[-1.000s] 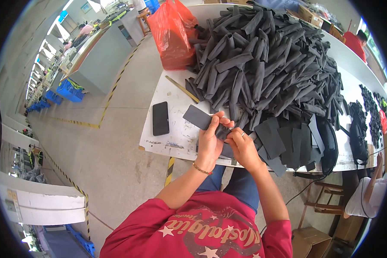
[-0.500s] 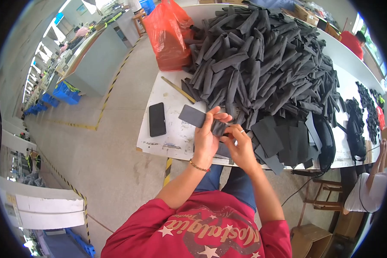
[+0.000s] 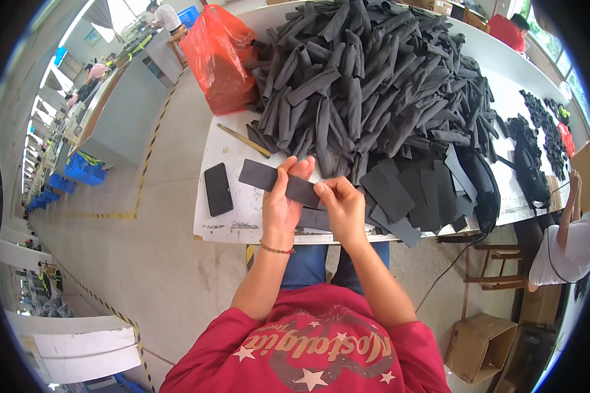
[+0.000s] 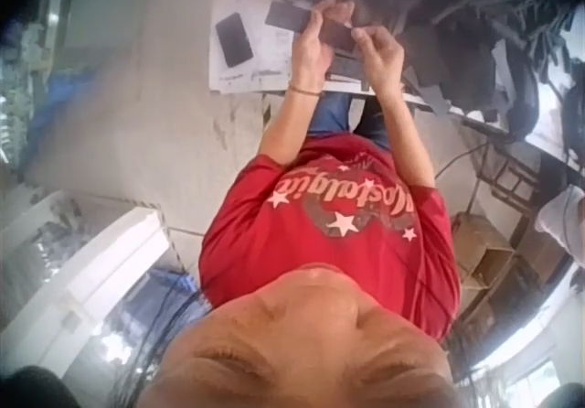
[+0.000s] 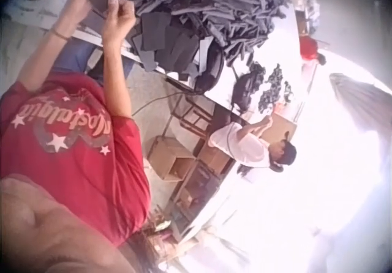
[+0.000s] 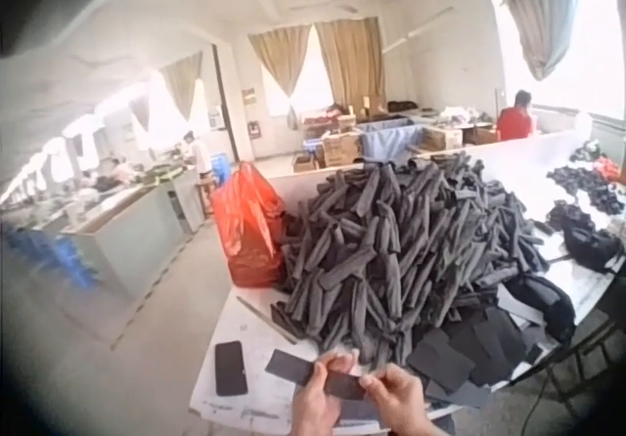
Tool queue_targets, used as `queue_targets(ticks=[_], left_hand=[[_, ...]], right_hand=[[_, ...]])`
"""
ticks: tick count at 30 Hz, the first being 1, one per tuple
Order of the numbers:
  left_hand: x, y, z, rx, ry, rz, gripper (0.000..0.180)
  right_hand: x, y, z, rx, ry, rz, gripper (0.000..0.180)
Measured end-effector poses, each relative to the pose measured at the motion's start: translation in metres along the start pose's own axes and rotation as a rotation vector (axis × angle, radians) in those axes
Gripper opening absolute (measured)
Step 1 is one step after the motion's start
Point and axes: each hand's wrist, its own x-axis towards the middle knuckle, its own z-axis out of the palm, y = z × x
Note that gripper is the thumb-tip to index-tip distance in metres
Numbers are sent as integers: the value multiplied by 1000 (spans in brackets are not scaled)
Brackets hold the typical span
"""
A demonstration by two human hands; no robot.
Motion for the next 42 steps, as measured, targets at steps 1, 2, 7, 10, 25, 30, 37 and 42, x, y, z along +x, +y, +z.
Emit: queue_targets(ticks=[1, 2, 7, 10, 25, 30, 37, 42], left_hand=[[0, -1, -3, 2, 1, 2, 35], [1, -3, -6, -44, 14, -28, 35], [13, 11, -40, 24, 359, -43, 30], [20, 7, -63, 152, 477, 25, 27], [119, -35, -101, 1525, 181, 622, 16], [127, -52, -100, 1662, 192, 209, 20], [98, -16, -82, 1037, 185, -68, 24], [61, 7, -65, 462, 259, -271, 19]], right_hand=[[-2, 3, 0, -144, 32, -107, 15], [-2, 6, 1, -106, 42, -135, 14], [15, 19, -23, -308, 34, -44, 20], [25, 47, -34, -464, 114, -92, 19], [14, 38, -106, -1599, 263, -326, 38], [20, 69, -121, -1991, 24, -358, 23], [28, 68, -125, -1748, -14, -387, 15], [39, 23, -106, -1149, 217, -611, 27]])
